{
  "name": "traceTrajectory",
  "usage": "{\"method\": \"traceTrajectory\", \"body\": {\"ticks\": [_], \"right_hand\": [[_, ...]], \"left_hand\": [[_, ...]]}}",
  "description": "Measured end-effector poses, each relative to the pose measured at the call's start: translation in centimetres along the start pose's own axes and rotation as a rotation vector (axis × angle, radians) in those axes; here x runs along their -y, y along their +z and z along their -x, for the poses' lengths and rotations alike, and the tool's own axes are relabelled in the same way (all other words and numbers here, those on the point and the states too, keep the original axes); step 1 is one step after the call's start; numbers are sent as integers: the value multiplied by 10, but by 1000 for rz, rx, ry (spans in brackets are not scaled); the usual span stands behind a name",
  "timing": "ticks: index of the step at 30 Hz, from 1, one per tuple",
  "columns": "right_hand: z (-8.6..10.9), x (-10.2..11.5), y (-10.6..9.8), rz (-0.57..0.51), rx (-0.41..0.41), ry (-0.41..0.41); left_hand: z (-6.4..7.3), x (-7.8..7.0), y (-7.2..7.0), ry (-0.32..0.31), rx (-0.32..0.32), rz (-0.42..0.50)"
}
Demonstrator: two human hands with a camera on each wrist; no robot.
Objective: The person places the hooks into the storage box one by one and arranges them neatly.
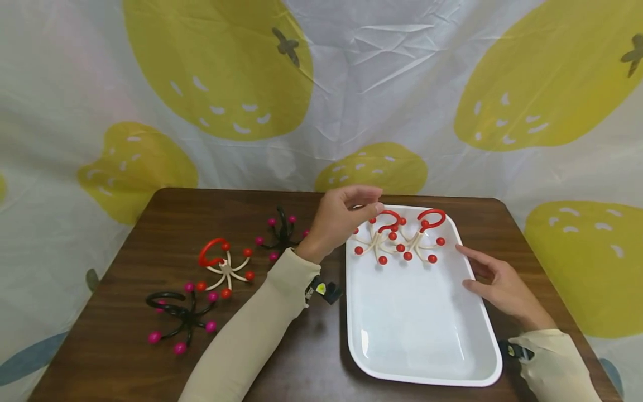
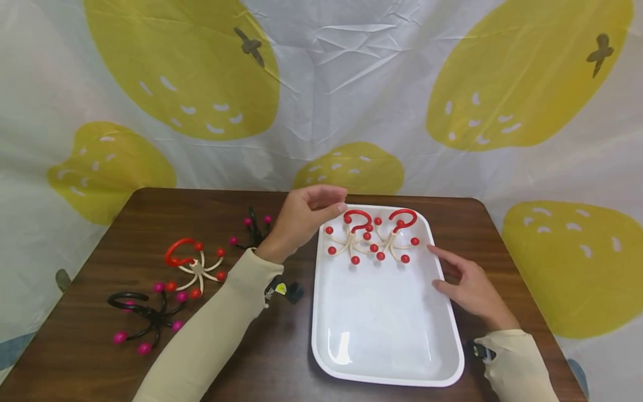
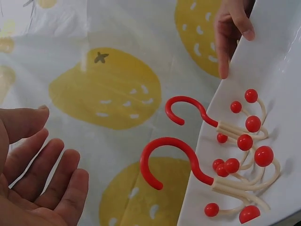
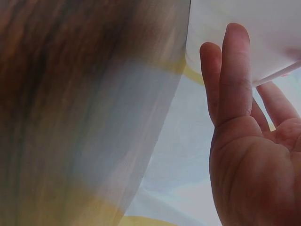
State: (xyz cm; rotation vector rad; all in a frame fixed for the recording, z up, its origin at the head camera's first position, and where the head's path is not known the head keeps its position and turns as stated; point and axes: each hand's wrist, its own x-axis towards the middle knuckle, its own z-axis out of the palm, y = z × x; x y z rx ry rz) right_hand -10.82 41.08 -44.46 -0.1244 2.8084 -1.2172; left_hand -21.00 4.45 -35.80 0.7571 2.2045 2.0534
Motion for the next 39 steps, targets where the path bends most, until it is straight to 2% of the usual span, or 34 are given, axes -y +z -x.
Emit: {"method": "traceTrajectory", "body": {"ticks": [8, 15, 24, 30, 39], "right_hand": [[-2, -1, 0, 5, 3, -8], [-5, -3, -3, 4, 18, -20], [-3, -3, -2, -7, 22, -25], [0, 1, -1, -13, 26, -20], [1, -1, -2, -27, 46, -34]], "left_hand": [[10, -7, -15, 33, -65, -10], [19, -6, -34, 53, -131, 45], [33, -4, -63, 7, -210, 92], [43, -3, -81, -4, -271, 36], [57, 10, -103, -69, -346, -17]]}}
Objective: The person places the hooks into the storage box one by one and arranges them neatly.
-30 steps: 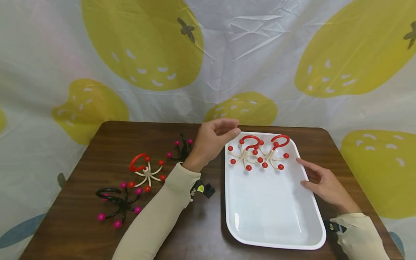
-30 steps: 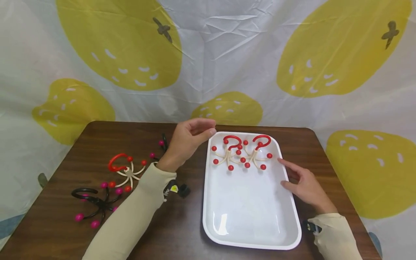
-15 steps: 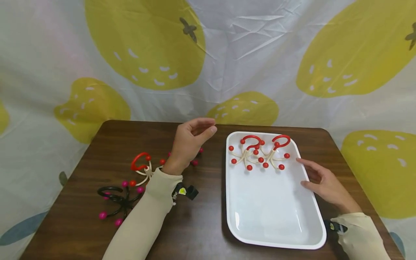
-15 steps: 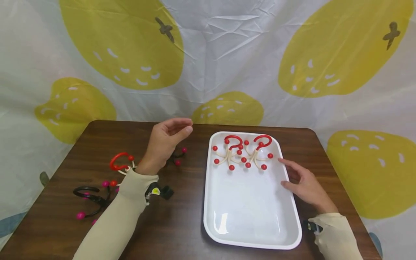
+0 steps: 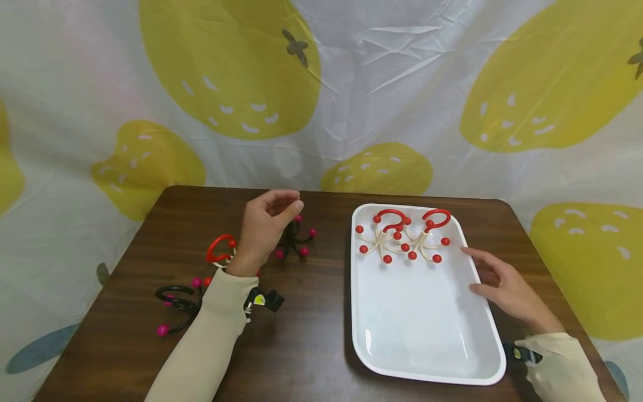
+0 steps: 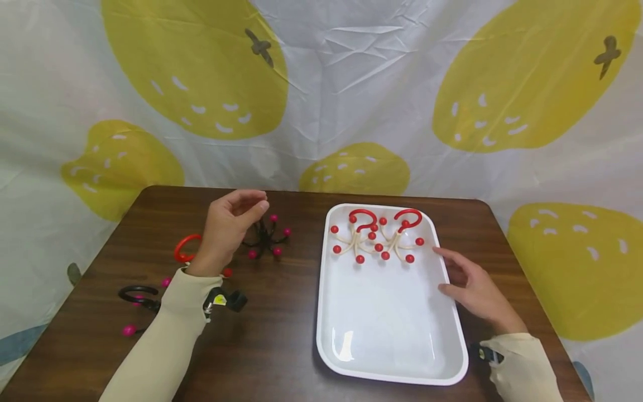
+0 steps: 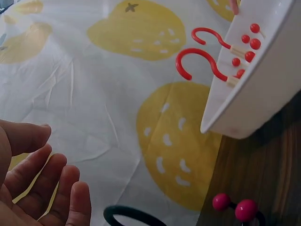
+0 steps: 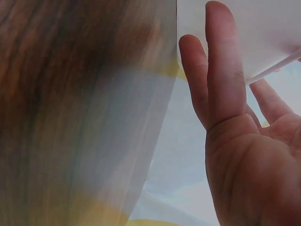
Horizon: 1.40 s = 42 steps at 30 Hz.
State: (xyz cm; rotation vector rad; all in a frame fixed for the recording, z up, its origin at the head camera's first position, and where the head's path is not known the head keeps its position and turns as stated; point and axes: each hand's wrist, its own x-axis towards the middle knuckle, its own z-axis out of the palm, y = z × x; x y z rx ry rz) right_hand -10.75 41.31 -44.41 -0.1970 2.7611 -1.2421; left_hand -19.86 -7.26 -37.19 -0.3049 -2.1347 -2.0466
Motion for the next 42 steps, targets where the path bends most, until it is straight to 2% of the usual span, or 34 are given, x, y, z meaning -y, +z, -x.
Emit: {"method": "traceTrajectory", "body": {"ticks": [12, 22, 25, 32, 42], "right_hand": [[2, -4, 0, -54, 4, -3], [2, -4, 0, -64, 6, -14], [2, -4, 1, -71, 10, -10], [2, -3, 3, -82, 11, 10], [4, -5, 4, -57, -4, 8]], "left_hand": [[4, 14, -12, -69, -56, -151], [4, 34, -7, -139, -109, -310], [3, 39, -4, -144, -107, -313], [2, 48, -3, -101, -99, -265], [4, 48, -7, -63, -109, -276]]}}
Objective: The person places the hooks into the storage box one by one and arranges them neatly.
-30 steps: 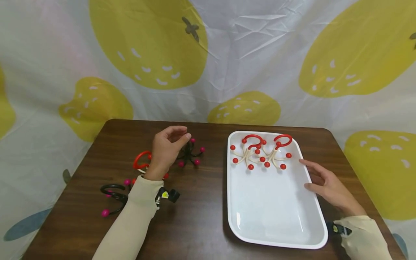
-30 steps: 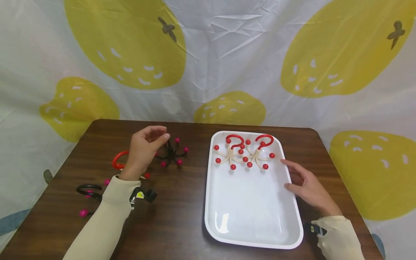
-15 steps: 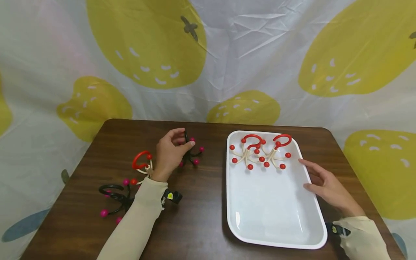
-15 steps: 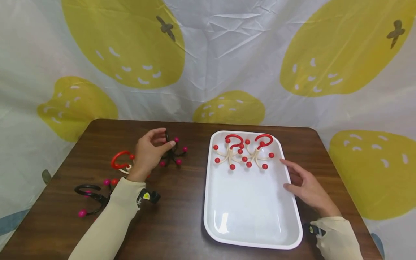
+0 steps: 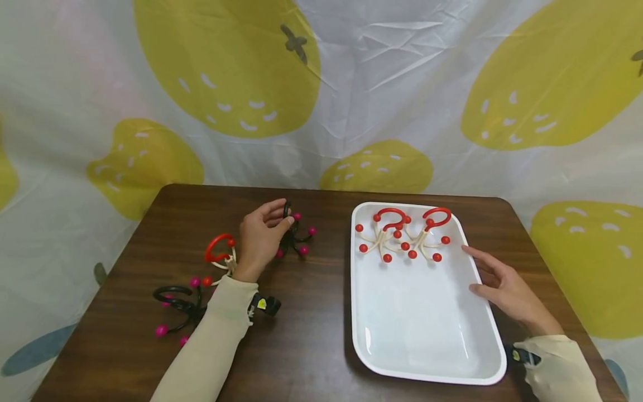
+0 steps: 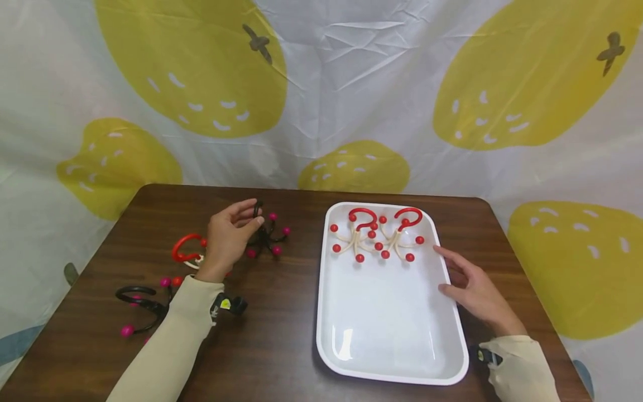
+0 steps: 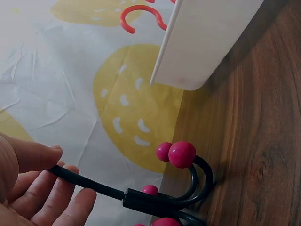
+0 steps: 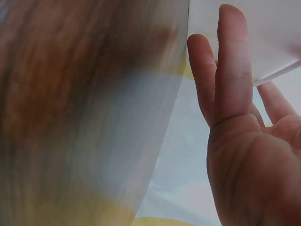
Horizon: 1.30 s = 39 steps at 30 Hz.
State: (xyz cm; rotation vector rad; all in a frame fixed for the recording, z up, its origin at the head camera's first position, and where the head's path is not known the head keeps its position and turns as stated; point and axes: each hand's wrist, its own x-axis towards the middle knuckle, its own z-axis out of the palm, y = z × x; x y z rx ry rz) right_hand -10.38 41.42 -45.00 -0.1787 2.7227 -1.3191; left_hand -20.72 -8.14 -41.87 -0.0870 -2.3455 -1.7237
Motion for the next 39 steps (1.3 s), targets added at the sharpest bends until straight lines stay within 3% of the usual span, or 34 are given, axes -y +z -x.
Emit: {"method": "traceTrajectory", "body": {"ticks": [16, 25, 39], "right_hand": [[0, 1, 0, -8, 5, 17], [1, 1, 0, 5, 5, 22], [1, 1, 0, -12, 7, 24]], "left_hand": [[0, -7, -1, 44, -10, 5], [4, -11, -1, 32, 9, 36], [7, -18, -4, 82, 11, 39]]}}
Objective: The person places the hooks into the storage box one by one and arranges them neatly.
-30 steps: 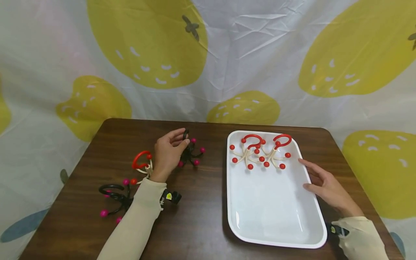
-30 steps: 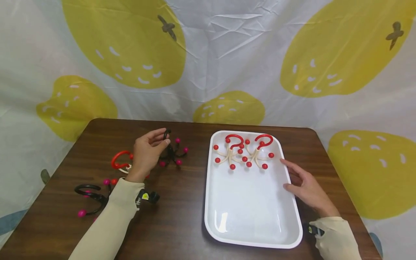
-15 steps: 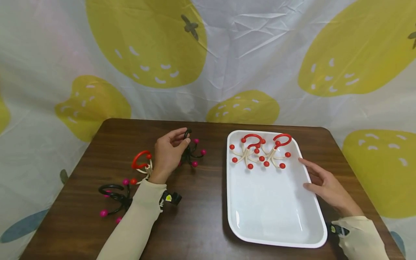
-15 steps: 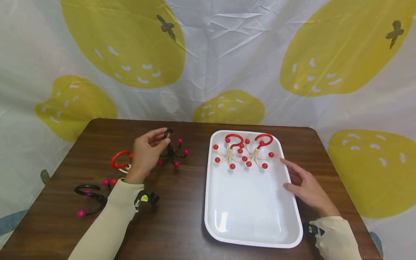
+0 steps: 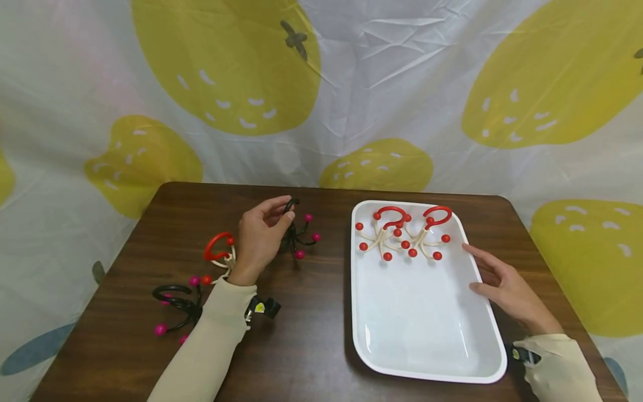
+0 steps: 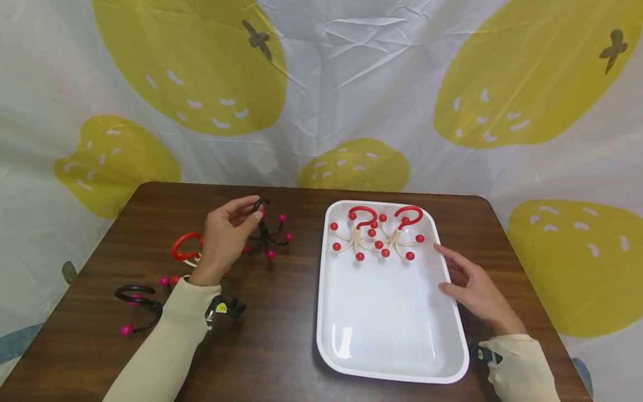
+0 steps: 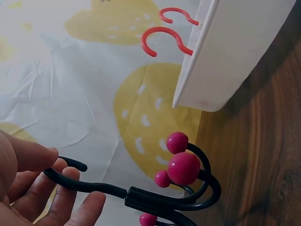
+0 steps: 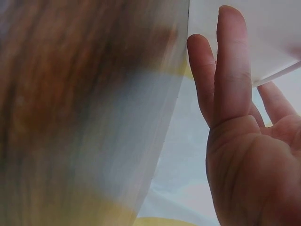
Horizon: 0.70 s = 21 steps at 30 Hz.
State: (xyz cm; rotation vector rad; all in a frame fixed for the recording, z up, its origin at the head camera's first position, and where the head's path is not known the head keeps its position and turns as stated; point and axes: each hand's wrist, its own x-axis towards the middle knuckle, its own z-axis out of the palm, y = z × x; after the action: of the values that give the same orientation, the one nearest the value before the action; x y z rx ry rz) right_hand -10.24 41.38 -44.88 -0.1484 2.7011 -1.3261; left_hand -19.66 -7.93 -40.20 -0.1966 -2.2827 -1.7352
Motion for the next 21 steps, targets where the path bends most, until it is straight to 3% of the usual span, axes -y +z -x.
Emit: {"method": "traceTrajectory", "body": {"ticks": [21], "right_hand": [[-1, -1, 1, -13, -6, -12]], "left_hand": [[4, -22, -1, 59, 28, -11]]}}
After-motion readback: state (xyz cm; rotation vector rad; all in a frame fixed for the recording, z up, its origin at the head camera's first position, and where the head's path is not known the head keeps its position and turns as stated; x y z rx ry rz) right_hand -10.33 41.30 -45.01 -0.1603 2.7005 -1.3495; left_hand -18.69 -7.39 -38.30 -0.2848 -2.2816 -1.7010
